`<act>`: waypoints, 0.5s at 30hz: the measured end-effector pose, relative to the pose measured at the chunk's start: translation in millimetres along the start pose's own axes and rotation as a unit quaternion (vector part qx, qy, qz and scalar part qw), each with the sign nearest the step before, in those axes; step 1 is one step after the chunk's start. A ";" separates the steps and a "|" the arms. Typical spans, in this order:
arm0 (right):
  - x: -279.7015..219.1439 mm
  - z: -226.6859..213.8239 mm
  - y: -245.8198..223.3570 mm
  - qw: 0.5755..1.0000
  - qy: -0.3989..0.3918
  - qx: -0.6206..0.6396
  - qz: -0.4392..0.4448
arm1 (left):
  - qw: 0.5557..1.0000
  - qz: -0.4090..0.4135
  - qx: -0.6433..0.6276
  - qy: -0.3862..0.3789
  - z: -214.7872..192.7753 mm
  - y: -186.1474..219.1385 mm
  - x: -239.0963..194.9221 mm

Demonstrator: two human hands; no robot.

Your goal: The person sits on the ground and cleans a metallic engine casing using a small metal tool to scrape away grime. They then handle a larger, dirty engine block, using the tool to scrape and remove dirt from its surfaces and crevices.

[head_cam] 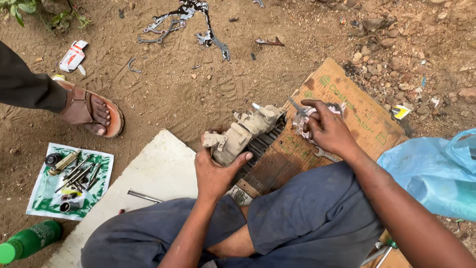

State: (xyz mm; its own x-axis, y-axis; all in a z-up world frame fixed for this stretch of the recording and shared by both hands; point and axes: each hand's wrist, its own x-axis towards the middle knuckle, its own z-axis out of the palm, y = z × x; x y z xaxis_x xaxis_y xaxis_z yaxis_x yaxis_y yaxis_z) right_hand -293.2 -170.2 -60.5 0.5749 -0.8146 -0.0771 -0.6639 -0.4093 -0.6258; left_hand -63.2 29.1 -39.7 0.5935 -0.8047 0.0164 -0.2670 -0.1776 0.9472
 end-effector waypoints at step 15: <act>32.3 21.1 8.1 0.941 -0.038 -0.292 -0.168 | 0.969 0.036 -0.242 0.033 -13.8 -71.8 -38.2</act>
State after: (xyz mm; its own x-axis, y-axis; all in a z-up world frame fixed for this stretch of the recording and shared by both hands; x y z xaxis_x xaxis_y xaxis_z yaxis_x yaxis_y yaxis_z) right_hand -269.9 -191.2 -84.4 0.8168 -0.5765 -0.0204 -0.5757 -0.8124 -0.0932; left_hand -56.3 80.4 -103.9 0.6381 -0.7642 0.0938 0.0683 0.1775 0.9817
